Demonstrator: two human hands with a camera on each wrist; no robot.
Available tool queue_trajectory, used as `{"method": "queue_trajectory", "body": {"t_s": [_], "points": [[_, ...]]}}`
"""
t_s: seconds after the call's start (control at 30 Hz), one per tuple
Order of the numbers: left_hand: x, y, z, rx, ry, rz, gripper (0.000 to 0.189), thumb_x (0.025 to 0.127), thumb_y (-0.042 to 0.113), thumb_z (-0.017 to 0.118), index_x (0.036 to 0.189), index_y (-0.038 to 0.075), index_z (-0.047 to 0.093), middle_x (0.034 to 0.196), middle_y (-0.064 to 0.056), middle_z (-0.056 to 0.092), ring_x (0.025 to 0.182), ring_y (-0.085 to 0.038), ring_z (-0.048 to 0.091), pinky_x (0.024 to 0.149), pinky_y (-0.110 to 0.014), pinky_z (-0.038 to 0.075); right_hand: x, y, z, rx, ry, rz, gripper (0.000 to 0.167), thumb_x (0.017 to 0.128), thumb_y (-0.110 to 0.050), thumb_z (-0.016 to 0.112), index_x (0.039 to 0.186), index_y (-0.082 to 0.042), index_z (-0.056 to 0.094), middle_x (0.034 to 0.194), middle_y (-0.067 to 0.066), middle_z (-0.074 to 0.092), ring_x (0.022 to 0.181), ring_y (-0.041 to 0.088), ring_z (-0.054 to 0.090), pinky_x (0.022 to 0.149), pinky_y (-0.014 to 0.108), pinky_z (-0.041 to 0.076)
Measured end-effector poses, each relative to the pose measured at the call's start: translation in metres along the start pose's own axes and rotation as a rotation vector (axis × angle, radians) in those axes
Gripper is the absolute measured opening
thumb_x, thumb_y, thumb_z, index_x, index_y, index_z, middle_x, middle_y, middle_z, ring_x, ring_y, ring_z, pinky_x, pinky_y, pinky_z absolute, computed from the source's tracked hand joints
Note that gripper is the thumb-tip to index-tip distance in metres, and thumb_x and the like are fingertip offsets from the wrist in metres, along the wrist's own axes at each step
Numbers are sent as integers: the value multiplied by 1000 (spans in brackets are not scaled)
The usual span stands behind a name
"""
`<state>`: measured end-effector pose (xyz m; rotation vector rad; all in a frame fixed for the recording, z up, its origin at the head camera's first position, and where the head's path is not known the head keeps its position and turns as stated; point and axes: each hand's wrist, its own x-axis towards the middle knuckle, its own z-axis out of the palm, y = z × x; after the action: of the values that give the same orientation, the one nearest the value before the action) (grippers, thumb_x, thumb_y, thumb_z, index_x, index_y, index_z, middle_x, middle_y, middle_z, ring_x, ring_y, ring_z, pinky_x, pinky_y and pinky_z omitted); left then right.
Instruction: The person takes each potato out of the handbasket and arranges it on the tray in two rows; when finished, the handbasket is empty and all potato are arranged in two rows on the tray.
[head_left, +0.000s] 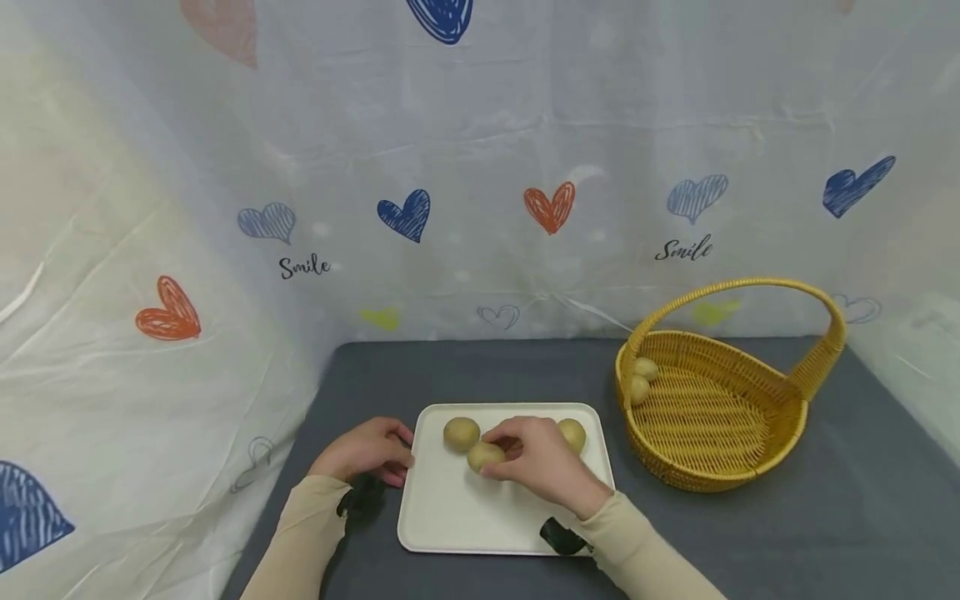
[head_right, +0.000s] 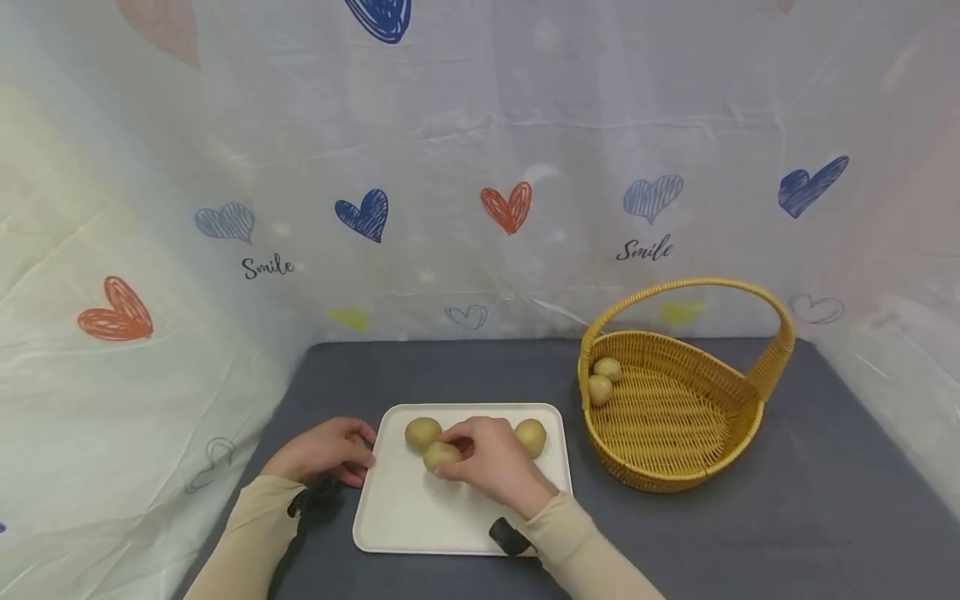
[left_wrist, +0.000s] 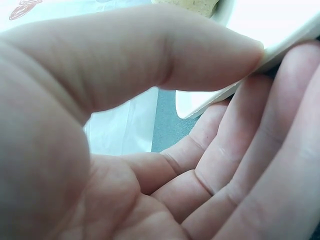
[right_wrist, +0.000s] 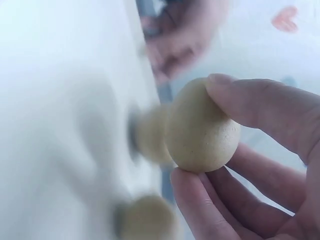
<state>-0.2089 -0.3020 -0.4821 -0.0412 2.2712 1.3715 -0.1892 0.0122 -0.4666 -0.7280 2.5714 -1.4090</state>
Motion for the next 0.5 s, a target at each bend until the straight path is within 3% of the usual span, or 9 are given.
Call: {"method": "queue_trajectory", "body": {"t_s": [0.2,0.5], "points": [[-1,2,1,-1,0,1,39,86,5,75,121,-5,63,89,-16,71,71,-20,76,69,-38,69,4,-4,36,31,-71,-35,32,81,-15,93,111,-13,83,101,-6,79,96,4,69,83,27,65],[-1,1,-1,4,-2,-1,37,86,4,74,120,-5,63,87,-16,71,68,-20,75,68,-38,69,1,-3,55,-4,-79,-59,35,77,-12,93,111,-10,83,101,-2,81,95,4,69,79,20,59]]}}
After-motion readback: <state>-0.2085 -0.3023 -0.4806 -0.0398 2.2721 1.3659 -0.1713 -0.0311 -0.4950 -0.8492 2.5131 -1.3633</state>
